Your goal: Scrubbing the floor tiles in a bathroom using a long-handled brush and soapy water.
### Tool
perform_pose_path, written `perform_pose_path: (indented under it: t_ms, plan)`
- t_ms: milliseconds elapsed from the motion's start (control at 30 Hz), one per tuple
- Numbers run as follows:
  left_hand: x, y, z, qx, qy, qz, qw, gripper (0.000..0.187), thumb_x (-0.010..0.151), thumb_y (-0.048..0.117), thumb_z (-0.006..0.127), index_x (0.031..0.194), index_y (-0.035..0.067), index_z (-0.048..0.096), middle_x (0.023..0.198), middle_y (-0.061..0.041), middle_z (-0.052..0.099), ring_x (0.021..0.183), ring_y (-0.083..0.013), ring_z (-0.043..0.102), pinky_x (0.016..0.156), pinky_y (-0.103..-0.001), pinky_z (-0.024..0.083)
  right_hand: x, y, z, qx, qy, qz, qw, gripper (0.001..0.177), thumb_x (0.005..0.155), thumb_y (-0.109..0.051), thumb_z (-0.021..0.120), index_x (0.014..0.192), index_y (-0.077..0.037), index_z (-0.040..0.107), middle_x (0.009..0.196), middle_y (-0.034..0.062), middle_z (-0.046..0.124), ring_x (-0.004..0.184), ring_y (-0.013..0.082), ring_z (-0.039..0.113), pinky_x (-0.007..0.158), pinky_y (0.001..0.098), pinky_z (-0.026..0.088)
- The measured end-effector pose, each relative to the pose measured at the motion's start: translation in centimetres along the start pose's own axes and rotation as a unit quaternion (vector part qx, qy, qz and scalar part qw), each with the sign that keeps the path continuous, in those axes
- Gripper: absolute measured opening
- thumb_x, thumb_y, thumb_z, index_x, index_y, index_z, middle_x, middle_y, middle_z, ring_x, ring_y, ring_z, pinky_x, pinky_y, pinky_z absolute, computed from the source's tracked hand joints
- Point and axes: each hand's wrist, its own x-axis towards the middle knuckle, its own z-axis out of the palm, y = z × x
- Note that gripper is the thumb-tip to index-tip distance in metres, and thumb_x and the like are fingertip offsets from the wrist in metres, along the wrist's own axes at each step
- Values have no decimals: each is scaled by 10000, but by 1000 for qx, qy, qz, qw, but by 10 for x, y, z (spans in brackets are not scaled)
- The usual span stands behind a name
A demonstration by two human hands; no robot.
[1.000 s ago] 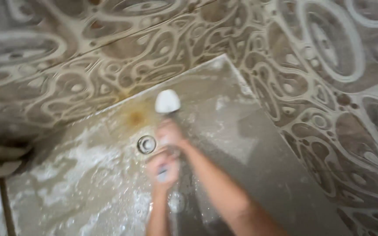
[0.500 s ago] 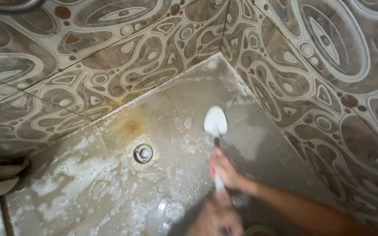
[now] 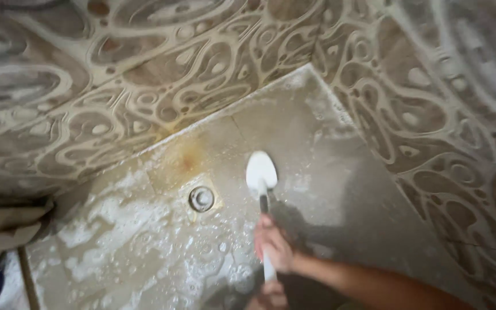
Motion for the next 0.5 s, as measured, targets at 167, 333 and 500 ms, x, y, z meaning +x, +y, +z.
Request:
perform_pose_path:
  t_ms: [167, 333, 500]
  plan:
    - [266, 77, 143, 928, -48, -138, 344, 172, 609, 132, 624, 593, 205, 469, 581, 51, 529, 528, -174, 454, 648, -325, 424, 128, -43, -58, -214, -10, 26, 976, 291, 968, -225, 470, 733, -91, 578, 580, 38, 571, 450, 134, 506, 387, 295, 433]
    - [277, 47, 194, 946, 84, -83, 301, 87, 616, 91, 551, 559, 118, 489, 578, -90, 543, 479, -260, 433, 500, -358, 389, 111, -46, -20, -499, -35, -100, 860, 386, 882, -228, 375, 541, -138, 532, 592, 6, 535, 581, 133, 493, 617, 288, 434]
    - [249, 57, 205, 948, 33, -112, 297, 110, 638, 155, 577, 565, 130, 498, 579, -85, 557, 537, -269, 475, 571, -369, 413, -30, 4, 26, -63, -69, 22, 995, 179, 982, -141, 427, 849, -46, 500, 733, 52, 539, 441, 120, 455, 357, 240, 403]
